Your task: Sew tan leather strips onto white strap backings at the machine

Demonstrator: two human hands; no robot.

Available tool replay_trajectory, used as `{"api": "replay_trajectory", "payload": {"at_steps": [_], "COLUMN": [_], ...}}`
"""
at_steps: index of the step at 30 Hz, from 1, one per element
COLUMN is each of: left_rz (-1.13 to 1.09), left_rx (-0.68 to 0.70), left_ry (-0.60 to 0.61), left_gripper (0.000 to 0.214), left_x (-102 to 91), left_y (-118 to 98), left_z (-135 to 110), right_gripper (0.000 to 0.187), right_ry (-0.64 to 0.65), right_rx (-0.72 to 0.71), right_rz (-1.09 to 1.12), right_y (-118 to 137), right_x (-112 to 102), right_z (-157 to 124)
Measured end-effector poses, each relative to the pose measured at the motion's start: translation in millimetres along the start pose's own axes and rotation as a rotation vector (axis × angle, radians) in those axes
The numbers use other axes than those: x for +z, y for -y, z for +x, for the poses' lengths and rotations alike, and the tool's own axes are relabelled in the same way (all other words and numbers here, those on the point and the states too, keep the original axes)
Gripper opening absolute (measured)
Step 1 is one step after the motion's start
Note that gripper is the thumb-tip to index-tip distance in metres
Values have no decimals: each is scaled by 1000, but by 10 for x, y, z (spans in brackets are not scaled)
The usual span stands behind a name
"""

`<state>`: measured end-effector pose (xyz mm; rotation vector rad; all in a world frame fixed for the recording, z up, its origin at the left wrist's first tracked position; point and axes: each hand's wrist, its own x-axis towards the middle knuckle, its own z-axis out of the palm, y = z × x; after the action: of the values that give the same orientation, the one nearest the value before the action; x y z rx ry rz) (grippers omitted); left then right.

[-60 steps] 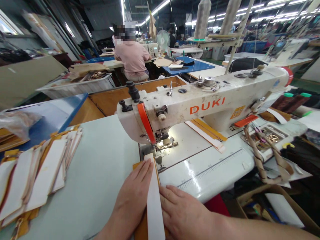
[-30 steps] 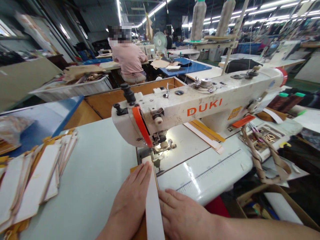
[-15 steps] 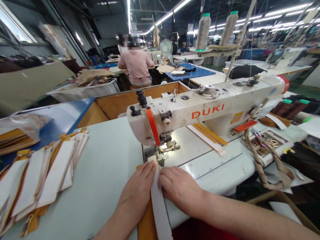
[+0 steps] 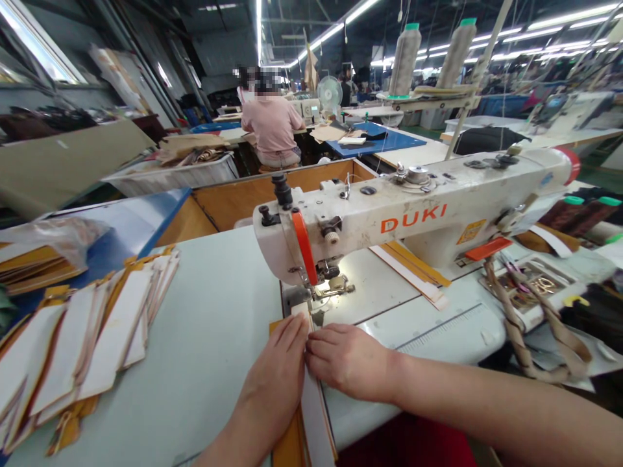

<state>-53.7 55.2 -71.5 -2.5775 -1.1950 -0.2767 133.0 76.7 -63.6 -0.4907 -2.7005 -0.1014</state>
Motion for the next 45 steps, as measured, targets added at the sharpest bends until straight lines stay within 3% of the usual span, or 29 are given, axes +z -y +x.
{"api": "replay_trajectory", "payload": {"at_steps": [8,21,30,36,45], "left_rz": [51,71,-55,-73,29], "left_rx": [17,-20,-46,-56,-24], "left_ry": [-113,-76,-176,-165,-272], "left_gripper": [44,51,44,40,36], "left_x": [59,183,200,183,74], "left_y": [-16,17,53,69,69], "left_z": [100,76,254,288,434], "right_gripper": [20,20,17,21,22], "right_ry": [-11,-49,-70,-118,-129], "right_rx": [15,19,18,37,50], "right_rz": [1,-3,-14,4,5], "right_y": [-72,-110,-268,-286,-338], "right_x": [-29,22,15,13,25], "right_z": [-29,-38,-32,-23,2]}}
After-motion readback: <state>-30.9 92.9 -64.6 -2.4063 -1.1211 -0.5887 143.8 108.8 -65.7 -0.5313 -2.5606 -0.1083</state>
